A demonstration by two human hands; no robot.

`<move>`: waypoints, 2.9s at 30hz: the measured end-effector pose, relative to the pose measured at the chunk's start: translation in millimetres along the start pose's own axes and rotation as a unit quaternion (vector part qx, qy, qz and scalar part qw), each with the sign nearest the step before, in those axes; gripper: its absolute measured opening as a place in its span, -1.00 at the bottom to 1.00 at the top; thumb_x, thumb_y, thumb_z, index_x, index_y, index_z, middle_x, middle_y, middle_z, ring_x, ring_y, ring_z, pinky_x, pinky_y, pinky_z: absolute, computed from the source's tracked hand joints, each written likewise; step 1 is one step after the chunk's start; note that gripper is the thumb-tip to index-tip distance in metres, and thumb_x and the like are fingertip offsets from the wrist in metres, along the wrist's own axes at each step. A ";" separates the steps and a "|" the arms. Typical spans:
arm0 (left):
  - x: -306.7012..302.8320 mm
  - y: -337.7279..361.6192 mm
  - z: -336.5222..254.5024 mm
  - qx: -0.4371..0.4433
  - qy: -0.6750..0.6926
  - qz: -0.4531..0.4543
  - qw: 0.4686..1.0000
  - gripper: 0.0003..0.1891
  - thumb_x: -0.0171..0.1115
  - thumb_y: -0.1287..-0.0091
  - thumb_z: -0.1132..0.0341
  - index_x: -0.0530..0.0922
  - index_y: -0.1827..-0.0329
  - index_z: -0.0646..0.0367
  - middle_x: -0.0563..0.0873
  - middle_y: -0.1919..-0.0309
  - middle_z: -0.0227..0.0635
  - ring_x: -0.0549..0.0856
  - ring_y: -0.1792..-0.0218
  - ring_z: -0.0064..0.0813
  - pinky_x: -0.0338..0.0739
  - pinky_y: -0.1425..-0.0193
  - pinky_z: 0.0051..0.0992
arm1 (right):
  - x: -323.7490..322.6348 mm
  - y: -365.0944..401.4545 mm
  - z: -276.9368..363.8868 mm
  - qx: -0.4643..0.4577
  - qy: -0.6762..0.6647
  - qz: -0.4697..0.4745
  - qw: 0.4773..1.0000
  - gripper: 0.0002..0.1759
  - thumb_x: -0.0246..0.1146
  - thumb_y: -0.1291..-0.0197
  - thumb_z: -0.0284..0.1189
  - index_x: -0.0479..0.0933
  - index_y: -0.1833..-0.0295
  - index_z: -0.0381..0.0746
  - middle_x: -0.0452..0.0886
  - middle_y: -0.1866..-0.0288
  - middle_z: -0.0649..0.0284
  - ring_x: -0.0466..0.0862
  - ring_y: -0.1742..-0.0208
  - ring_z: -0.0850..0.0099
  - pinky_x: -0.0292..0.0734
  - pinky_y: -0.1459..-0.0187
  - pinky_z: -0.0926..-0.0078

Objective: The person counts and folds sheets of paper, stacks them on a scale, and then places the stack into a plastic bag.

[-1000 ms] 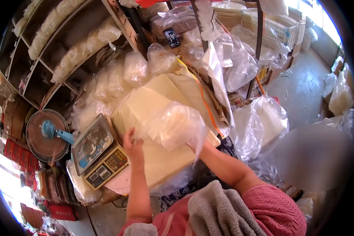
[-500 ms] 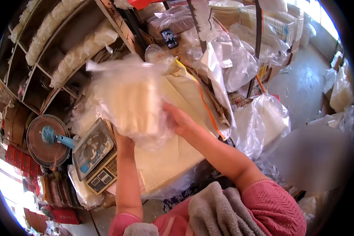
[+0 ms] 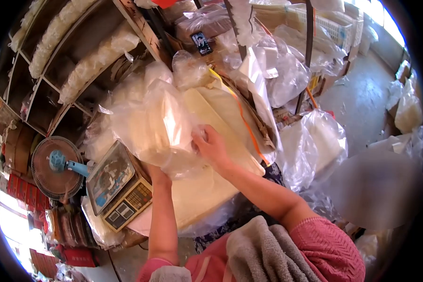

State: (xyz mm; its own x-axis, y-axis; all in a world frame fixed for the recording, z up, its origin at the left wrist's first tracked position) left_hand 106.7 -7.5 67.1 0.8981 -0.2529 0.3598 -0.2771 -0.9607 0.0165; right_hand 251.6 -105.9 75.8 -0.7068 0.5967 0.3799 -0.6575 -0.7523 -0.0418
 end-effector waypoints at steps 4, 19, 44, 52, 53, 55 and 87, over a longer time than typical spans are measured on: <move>10.0 14.7 -17.9 0.028 -0.030 0.000 0.999 -0.60 0.09 -0.36 0.29 0.43 -0.21 0.29 0.60 -0.04 -0.27 0.62 0.00 -0.42 0.55 -0.03 -0.48 | 10.5 18.7 32.6 -0.232 0.274 -0.057 0.932 -0.77 0.12 -0.27 -0.55 0.44 -0.04 -0.30 0.53 0.42 0.13 0.55 0.44 0.29 0.44 0.36 0.38; -27.4 -15.3 38.6 -0.065 -0.043 -0.016 0.997 -0.49 0.15 -0.35 0.18 0.34 -0.30 0.23 0.57 -0.12 -0.24 0.62 -0.05 -0.40 0.57 -0.04 -0.45 | -41.0 -16.2 -52.5 -0.089 0.380 -0.020 0.920 -0.73 0.15 -0.10 -0.43 0.44 0.05 -0.22 0.60 0.32 -0.11 0.60 0.22 -0.09 0.48 0.24 0.08; -50.6 -47.2 106.4 -0.044 -0.057 -0.007 0.997 -0.49 0.18 -0.35 0.21 0.32 -0.30 0.20 0.53 -0.13 -0.28 0.56 -0.08 -0.41 0.50 -0.12 -0.43 | -35.3 -52.1 -92.2 -0.100 0.289 -0.073 0.949 -0.63 0.19 -0.23 -0.17 0.41 0.28 -0.31 0.60 0.45 0.05 0.65 0.40 0.22 0.52 0.33 0.26; -37.8 -33.2 82.6 -0.015 -0.176 0.038 0.984 -0.60 0.11 -0.39 0.27 0.38 -0.24 0.19 0.55 -0.11 -0.32 0.56 -0.07 -0.45 0.50 -0.11 -0.42 | -34.8 -44.7 -95.6 0.062 0.108 -0.063 0.990 -0.59 0.18 -0.21 -0.16 0.44 0.24 -0.37 0.62 0.36 0.01 0.61 0.49 0.28 0.52 0.39 0.32; -37.7 -35.0 83.0 -0.017 -0.217 0.044 0.975 -0.61 0.10 -0.39 0.28 0.39 -0.24 0.18 0.56 -0.11 -0.33 0.57 -0.07 -0.44 0.51 -0.12 -0.42 | -36.4 -49.9 -101.7 0.066 0.142 -0.060 0.986 -0.58 0.18 -0.20 -0.15 0.44 0.22 -0.37 0.62 0.36 0.01 0.62 0.47 0.26 0.52 0.38 0.31; -34.0 -38.8 79.8 -0.015 -0.270 0.055 0.961 -0.64 0.10 -0.37 0.31 0.41 -0.21 0.18 0.57 -0.08 -0.33 0.58 -0.04 -0.45 0.51 -0.09 -0.42 | -38.9 -65.0 -117.3 0.072 0.211 -0.054 0.973 -0.56 0.18 -0.19 -0.14 0.45 0.19 -0.37 0.62 0.35 0.01 0.64 0.42 0.22 0.53 0.36 0.31; 58.0 62.1 -64.7 0.632 -0.529 0.432 0.367 -0.79 0.15 -0.04 0.39 0.57 0.23 0.17 0.61 0.16 -0.27 0.57 0.03 -0.31 0.37 -0.26 -0.22 | 11.6 40.6 -85.3 -0.370 0.445 0.192 0.793 -0.70 0.11 -0.14 -0.45 0.46 -0.01 -0.22 0.50 -0.02 0.11 0.46 -0.08 0.18 0.36 -0.10 0.12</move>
State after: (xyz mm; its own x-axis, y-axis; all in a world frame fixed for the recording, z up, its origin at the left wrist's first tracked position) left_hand 119.6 -74.4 149.4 0.4775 0.2140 -0.8522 -0.8347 0.4134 -0.3639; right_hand 194.4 -105.7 -0.3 -0.5800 0.5720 -0.5800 -0.0902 -0.7528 -0.6521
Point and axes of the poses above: each hand's wrist, its own y-axis away from the middle knuckle, its own x-axis out of the palm, z = x × y, the point moved 2 cm from there along -y, towards the middle knuckle
